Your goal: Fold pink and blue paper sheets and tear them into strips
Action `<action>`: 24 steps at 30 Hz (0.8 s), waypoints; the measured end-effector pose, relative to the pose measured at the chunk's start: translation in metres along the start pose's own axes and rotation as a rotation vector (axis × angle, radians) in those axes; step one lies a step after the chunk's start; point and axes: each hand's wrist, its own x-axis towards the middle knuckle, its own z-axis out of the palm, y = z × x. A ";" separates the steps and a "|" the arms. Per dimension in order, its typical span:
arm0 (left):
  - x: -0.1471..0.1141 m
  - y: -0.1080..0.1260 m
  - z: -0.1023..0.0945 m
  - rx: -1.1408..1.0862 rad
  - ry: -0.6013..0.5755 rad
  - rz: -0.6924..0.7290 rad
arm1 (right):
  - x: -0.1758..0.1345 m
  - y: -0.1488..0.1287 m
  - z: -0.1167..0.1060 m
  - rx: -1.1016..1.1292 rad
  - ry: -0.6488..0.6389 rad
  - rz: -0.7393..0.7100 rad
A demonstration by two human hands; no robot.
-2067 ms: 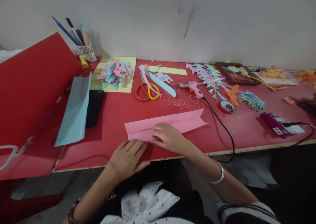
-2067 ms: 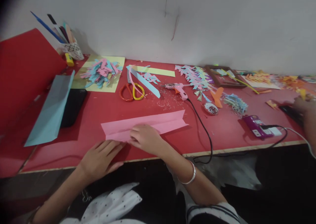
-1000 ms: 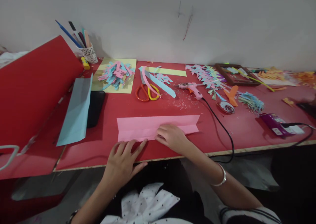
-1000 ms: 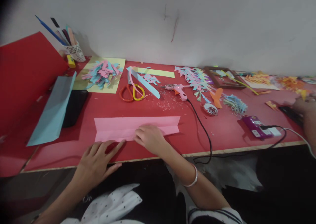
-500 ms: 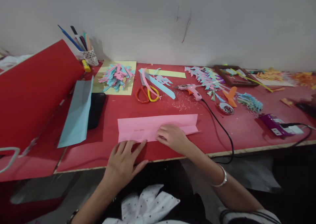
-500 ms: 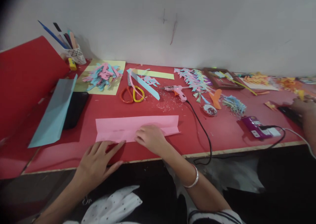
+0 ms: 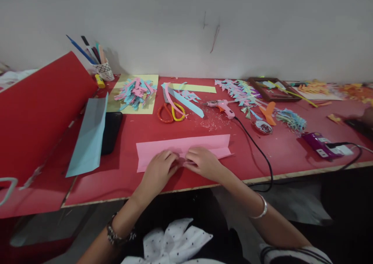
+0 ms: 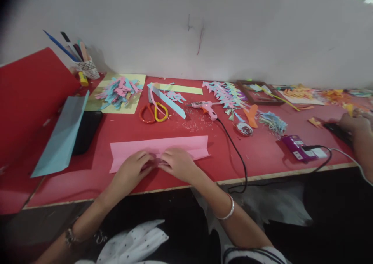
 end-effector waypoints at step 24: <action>0.003 0.006 -0.011 0.126 -0.053 -0.056 | -0.050 0.052 -0.014 0.081 0.113 0.010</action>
